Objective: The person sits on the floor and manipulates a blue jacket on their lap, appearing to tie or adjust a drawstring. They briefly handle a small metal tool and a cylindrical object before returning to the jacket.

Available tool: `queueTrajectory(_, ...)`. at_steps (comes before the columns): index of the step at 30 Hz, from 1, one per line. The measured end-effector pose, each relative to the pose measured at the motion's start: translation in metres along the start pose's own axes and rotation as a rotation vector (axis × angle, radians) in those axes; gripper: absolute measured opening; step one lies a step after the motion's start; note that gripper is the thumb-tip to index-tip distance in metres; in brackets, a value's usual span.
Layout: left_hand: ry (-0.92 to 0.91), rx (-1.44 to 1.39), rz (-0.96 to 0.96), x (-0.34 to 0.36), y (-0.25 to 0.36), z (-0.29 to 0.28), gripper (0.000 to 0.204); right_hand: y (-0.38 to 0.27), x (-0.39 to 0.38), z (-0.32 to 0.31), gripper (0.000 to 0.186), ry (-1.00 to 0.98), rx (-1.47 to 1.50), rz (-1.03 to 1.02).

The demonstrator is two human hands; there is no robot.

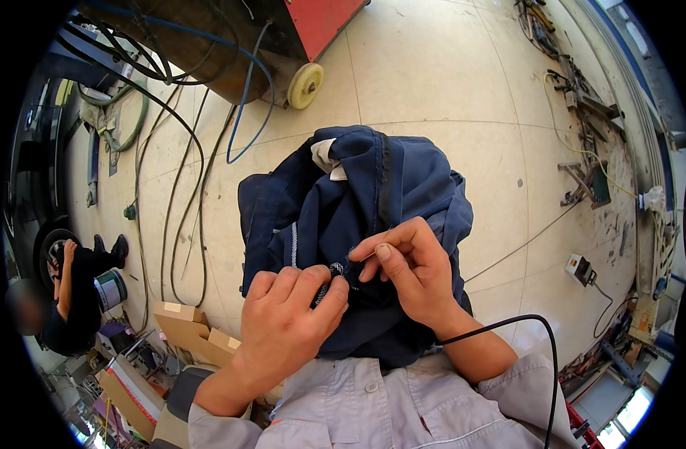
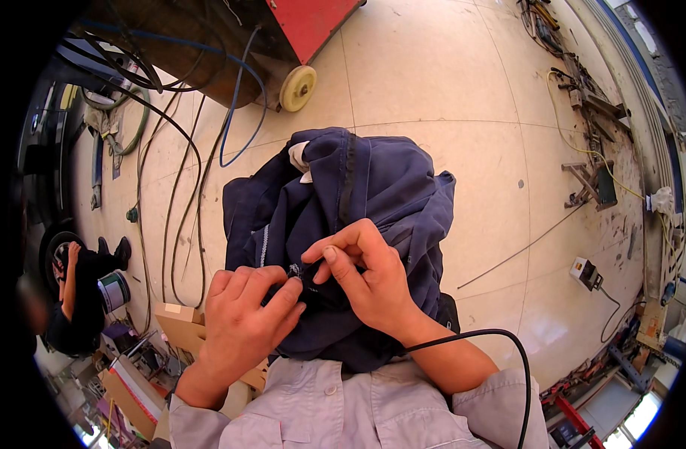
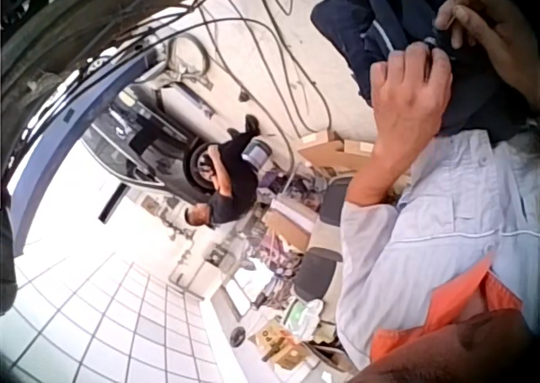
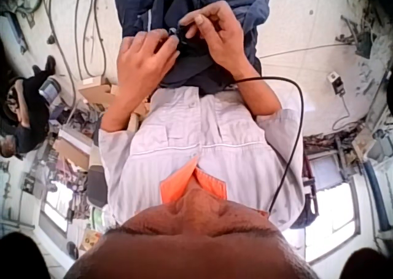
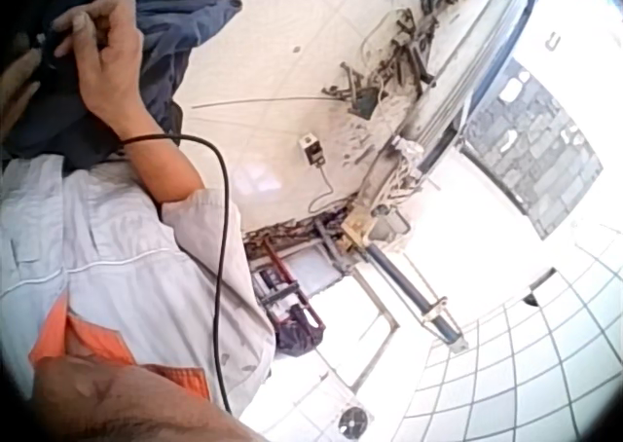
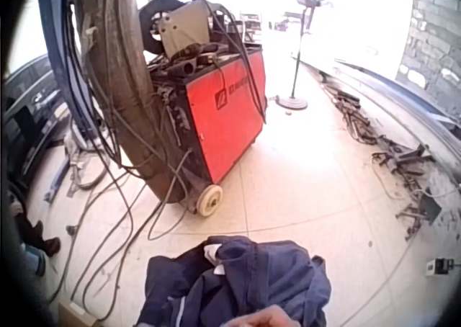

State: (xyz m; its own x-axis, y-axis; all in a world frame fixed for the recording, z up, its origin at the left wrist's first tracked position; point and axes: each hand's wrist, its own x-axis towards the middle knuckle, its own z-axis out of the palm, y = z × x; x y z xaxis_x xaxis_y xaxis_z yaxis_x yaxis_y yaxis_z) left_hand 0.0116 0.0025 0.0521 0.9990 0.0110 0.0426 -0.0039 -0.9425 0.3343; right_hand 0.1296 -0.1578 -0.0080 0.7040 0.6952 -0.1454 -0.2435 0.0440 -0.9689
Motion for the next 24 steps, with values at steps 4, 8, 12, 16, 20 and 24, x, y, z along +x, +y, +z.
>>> queueTrajectory(4,0.003,0.074,0.051,-0.003,-0.005,0.003,0.034,0.004,-0.001,-0.005,0.005,-0.078,0.013,-0.023)
queueTrajectory(8,-0.007,0.102,0.096,-0.003,-0.011,0.004,0.034,0.007,0.001,-0.014,0.004,-0.181,-0.16,-0.168)
queueTrajectory(12,-0.034,0.106,0.103,-0.002,-0.014,0.002,0.035,0.004,0.014,-0.018,0.014,-0.241,-0.489,-0.445)
queueTrajectory(16,-0.059,0.081,0.103,-0.002,-0.017,0.002,0.037,0.012,0.016,-0.019,0.017,-0.256,-0.734,-0.665)
queueTrajectory(20,-0.074,0.049,0.094,-0.004,-0.02,0.005,0.039,0.011,0.018,-0.02,0.017,-0.331,-0.842,-0.73)
queueTrajectory(24,-0.111,-0.072,0.066,-0.002,-0.026,0.005,0.039,0.009,0.019,-0.02,0.018,-0.376,-0.93,-0.752)
